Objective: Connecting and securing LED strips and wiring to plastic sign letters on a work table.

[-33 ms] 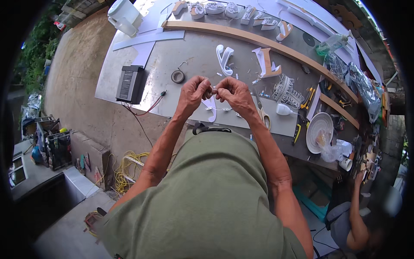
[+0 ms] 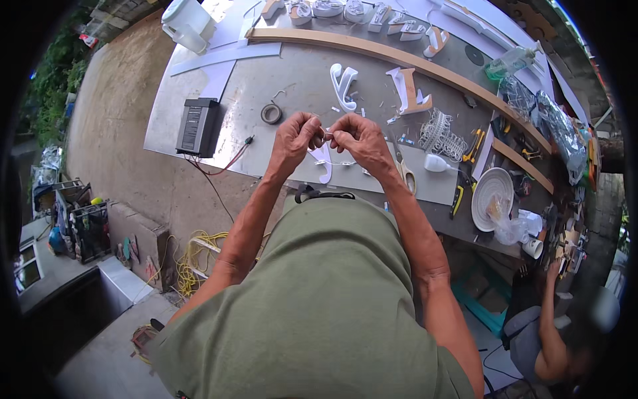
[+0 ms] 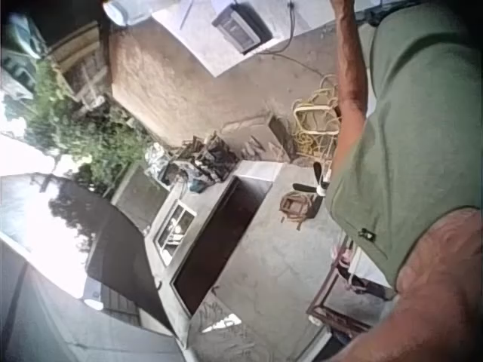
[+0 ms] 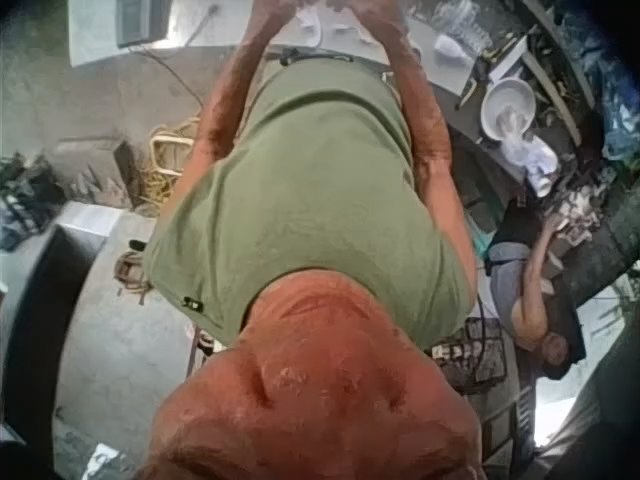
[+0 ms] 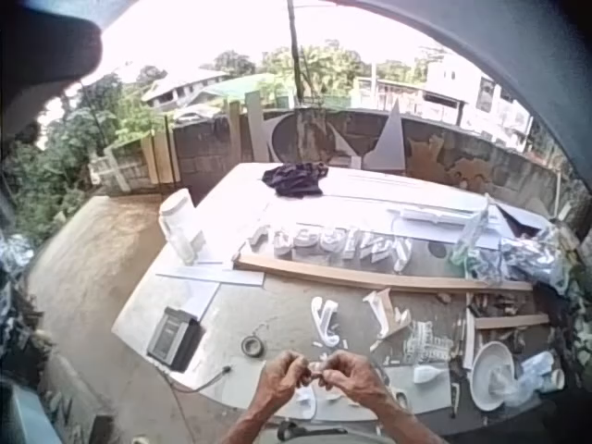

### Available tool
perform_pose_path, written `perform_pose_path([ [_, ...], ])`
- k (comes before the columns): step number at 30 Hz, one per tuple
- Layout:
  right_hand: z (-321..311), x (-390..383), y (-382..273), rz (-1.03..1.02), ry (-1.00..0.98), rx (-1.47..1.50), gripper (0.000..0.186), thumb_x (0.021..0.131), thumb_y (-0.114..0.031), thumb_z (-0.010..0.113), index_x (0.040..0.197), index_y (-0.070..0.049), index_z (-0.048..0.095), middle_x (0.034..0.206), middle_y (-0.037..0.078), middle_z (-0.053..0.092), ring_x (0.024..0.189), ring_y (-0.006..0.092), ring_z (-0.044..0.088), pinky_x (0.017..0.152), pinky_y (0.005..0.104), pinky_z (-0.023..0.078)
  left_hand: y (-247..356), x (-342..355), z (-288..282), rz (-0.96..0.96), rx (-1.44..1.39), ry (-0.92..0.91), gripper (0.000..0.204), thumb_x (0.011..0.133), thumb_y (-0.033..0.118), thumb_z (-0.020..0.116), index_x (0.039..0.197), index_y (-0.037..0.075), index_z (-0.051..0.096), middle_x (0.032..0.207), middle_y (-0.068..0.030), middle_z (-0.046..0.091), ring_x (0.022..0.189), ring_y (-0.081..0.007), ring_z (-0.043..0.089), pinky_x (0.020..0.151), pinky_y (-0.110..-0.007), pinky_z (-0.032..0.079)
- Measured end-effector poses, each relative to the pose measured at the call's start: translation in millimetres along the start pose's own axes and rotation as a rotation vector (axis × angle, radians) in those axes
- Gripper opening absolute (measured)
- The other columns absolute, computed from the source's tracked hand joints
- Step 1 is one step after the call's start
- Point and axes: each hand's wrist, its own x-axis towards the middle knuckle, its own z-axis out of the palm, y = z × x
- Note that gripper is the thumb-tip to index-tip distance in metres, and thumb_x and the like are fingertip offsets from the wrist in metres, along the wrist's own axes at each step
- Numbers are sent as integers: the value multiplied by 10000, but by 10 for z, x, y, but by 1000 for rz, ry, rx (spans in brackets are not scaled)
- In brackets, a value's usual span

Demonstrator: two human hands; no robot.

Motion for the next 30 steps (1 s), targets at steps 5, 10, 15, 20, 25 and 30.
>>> perform_pose_path([
  [5,0,-78,8,8,36,39,90,953,-59,594,982,13,641,884,79,691,766,114,637,668,263,528,9,-49,22,-34,-63,-60,242,1043,242,545,1045,5,597,828,-55,669,702,-84,595,620,-236,464],
  [10,-30,-162,2,42,73,-1,93,961,-88,614,998,-10,648,901,56,699,763,97,633,656,249,512,13,-129,43,3,-87,-209,379,970,223,683,1242,-24,593,970,-77,707,821,-87,613,721,-241,496],
  [15,-54,-196,75,40,51,-45,116,955,-92,634,1034,-7,642,910,61,700,771,95,641,646,237,504,-122,-118,17,54,-14,-167,223,940,167,714,1063,-18,699,833,-57,716,725,-92,621,655,-239,512],
  [20,-65,-180,111,46,33,12,109,954,-82,628,1029,-3,639,910,70,702,764,101,634,653,243,510,-107,-115,6,13,22,-163,200,972,191,671,1000,-6,683,809,-44,701,716,-85,613,655,-238,503],
  [25,-46,-177,102,37,39,49,92,959,-64,610,1020,-1,637,909,77,709,762,95,621,660,243,513,-142,-116,-2,-23,-40,-169,218,989,217,650,1010,0,664,804,-37,692,717,-84,612,656,-242,495],
  [30,-53,-206,126,34,59,42,98,963,-76,618,1030,-8,641,888,53,695,747,90,617,647,236,511,-103,-127,48,-27,-121,-177,263,951,213,704,1070,-20,685,861,-64,727,733,-81,631,651,-234,526],
])
